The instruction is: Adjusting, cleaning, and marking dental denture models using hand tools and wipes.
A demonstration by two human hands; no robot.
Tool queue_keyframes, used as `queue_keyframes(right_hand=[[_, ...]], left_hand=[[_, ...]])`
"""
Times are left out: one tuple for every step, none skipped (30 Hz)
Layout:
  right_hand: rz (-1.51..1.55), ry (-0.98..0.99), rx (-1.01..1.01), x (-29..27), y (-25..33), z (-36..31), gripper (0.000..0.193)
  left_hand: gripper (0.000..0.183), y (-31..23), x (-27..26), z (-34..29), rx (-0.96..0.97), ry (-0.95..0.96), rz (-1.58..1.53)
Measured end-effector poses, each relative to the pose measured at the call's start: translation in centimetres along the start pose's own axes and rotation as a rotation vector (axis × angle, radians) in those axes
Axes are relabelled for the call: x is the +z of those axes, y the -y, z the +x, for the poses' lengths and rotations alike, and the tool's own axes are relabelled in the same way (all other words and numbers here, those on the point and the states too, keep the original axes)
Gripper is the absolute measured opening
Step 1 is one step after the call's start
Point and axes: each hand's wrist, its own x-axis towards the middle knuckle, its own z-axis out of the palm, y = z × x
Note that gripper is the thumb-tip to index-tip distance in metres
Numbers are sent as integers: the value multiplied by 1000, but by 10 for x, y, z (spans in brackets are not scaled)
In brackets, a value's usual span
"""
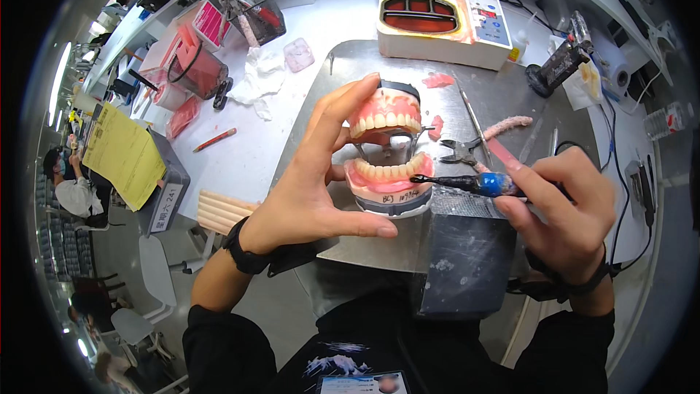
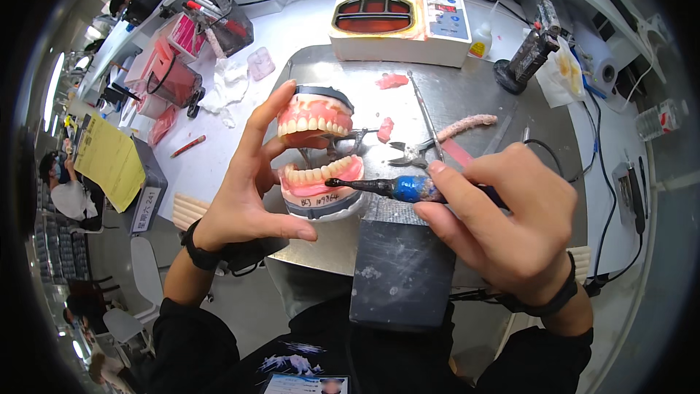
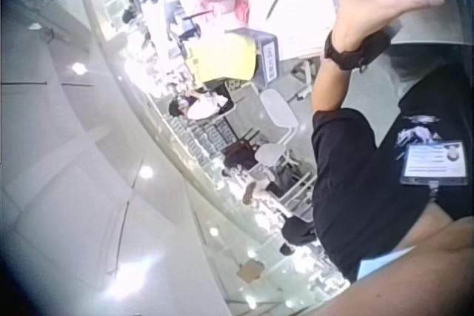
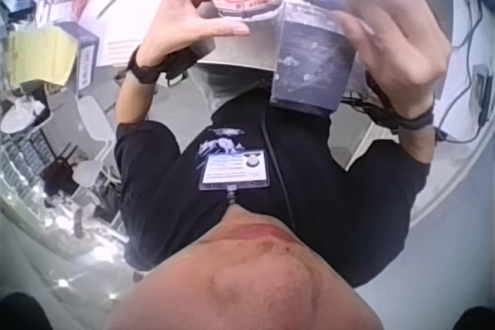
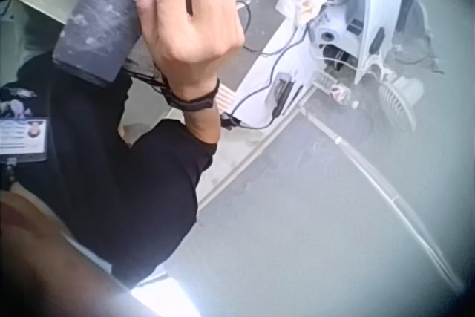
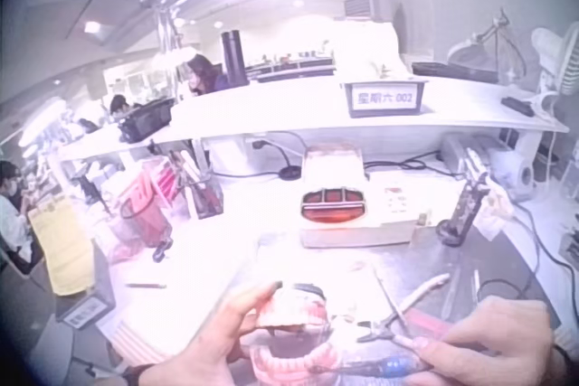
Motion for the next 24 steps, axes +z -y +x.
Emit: queue_keyframes(right_hand=[[-7, 2, 2, 0, 0, -1, 38], [9, 16, 36, 0, -1, -1, 36], [24, 30, 71, -1, -2, -1, 35], [6, 46, 101, -3, -1, 1, 32], [-7, 50, 106, -2, -1, 0, 32], [24, 49, 118, 1, -3, -1, 31], [50, 49, 131, 1, -6, -2, 30], [6, 56, 131, -2, -8, -2, 27], [-11, 60, 133, -5, -16, -2, 27], [-42, -28, 195, -13, -29, -4, 23], [-53, -114, 251, -17, -44, -7, 20], [-97, -211, 413, -26, -61, -12, 20], [-122, -311, 570, -30, -87, -18, 19], [-34, -346, 735, -41, -119, -30, 20], [79, -378, 897, -46, -153, -45, 20], [150, -315, 922, -48, -182, -65, 22], [222, -250, 946, -45, -206, -83, 23], [235, -253, 949, -37, -223, -98, 23], [155, -174, 968, -27, -235, -110, 25], [76, -92, 986, -18, -241, -116, 28], [94, -92, 992, -15, -247, -122, 28], [-127, -47, 905, -12, -251, -129, 31], [-347, -4, 809, -13, -254, -133, 35], [-313, 29, 898, -19, -260, -135, 39]], left_hand=[[127, -1, 1, 1, 5, 4, -4], [126, -3, 1, 1, -14, 0, 5], [125, -4, 1, 0, -33, -3, 14], [125, -3, 2, 0, -26, 6, 5], [122, -1, 3, -2, -13, -10, 10], [120, 0, 3, -4, 1, -27, 15], [120, 2, 3, -4, 14, -16, 3], [118, 4, 1, -6, 45, -19, 31], [116, 6, 1, -9, 75, -25, 60], [111, 3, 2, -12, 72, -45, 52], [111, 3, 3, -16, 72, -48, 49], [110, 3, 4, -16, 110, -48, 108], [108, 3, 3, -20, 136, -59, 180], [99, 1, 9, -16, 138, -88, 169], [99, 0, 10, -15, 130, -97, 182], [93, 0, 11, -13, 137, -92, 197], [87, 0, 10, -10, 141, -86, 213], [81, -9, 8, -6, 78, -44, 108], [81, -13, 1, -4, 67, -46, 122], [85, -15, -8, -3, 56, 75, 152], [90, -18, -15, -1, 44, 201, 181], [91, -17, -19, 2, 58, 224, 232], [91, -21, -18, 3, 44, 237, 240], [89, -25, -15, 5, 44, 214, 194]])
